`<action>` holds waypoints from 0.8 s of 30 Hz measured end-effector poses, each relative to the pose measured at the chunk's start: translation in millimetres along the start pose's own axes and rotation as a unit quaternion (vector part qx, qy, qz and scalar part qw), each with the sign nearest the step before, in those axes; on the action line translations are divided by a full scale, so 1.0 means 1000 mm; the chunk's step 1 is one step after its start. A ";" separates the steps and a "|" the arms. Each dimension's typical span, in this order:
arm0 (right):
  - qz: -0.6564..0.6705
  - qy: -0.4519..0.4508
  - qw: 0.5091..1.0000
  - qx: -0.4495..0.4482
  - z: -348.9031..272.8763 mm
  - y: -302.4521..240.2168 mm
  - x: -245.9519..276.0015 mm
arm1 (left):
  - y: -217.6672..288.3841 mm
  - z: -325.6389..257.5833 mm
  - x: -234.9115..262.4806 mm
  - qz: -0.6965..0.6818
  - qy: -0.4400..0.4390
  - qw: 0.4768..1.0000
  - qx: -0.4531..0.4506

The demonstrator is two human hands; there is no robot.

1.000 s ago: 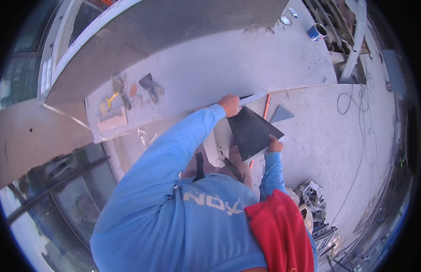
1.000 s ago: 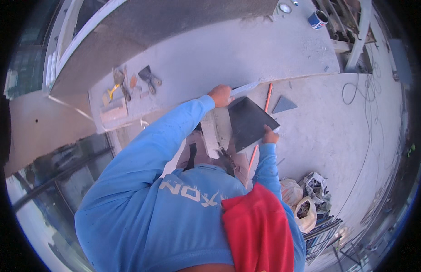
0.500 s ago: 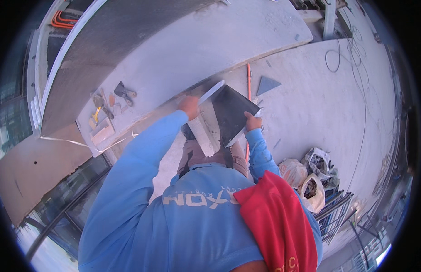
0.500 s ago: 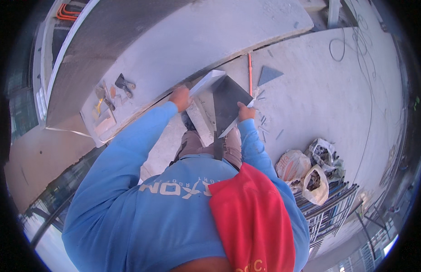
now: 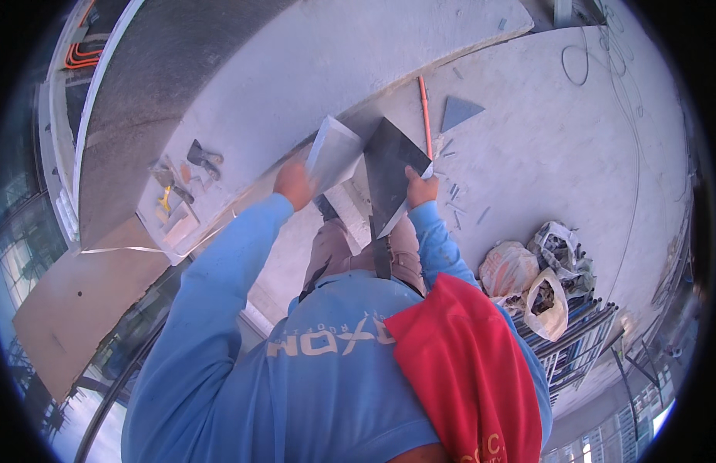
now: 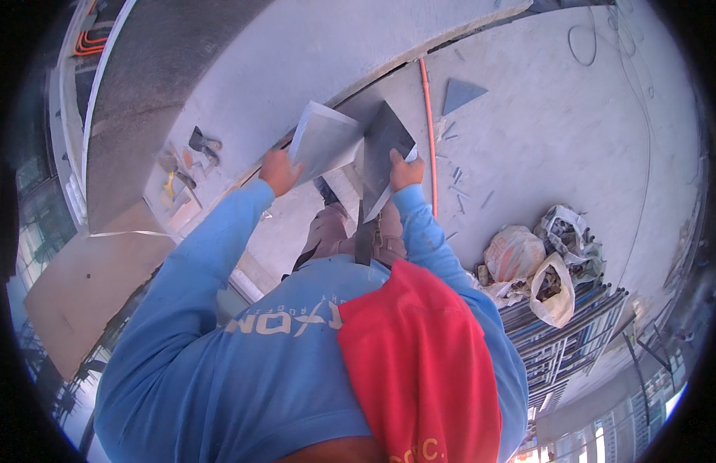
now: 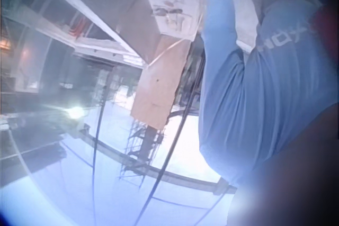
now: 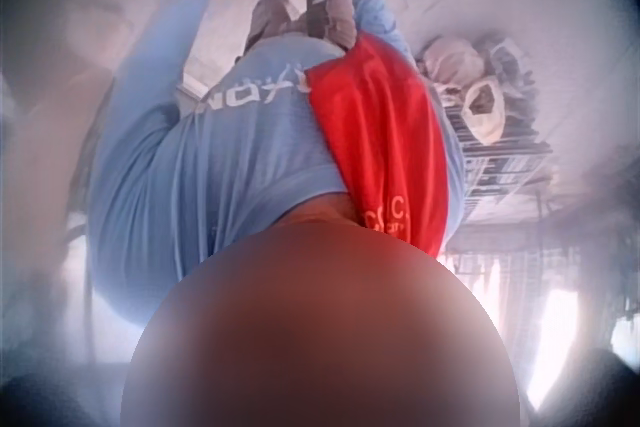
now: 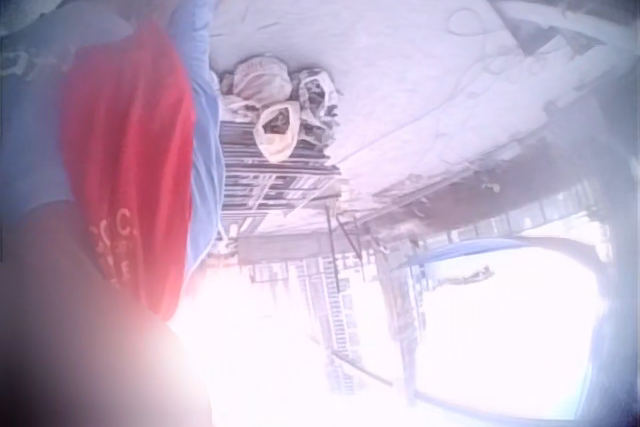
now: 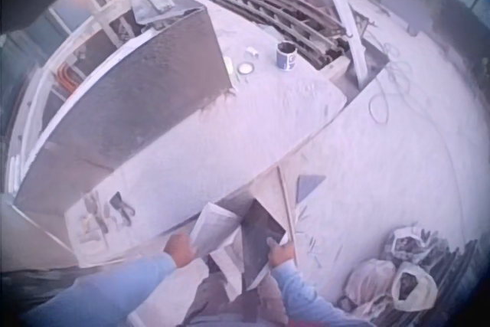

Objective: The person uses a trowel and scraper to smooth and clean a concrete ledge, then picks up and positions a rectangular roofing sheet onto the ledge. The person adjusts the sheet and continues to work on the surface with the tools.

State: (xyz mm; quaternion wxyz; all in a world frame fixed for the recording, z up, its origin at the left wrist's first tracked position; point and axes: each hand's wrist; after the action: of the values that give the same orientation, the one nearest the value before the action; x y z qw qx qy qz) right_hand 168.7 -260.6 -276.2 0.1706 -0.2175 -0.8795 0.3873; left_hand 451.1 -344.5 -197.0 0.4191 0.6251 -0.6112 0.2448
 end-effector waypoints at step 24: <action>0.020 0.062 0.996 -0.062 0.022 0.028 0.000 | -0.065 -0.263 0.170 -0.200 0.071 0.962 0.173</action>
State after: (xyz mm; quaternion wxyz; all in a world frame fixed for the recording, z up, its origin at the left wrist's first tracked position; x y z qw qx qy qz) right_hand 165.5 -256.8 -311.1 0.2032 -0.2687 -0.8851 0.3213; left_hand 590.7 -229.2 67.1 0.3878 0.7786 -0.3904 0.3016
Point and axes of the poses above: each hand's wrist, its own z-axis towards the middle knuckle, its own x-axis out of the back of the hand, y = z × x, and after that the axes turned 3 degrees about y, right-handed
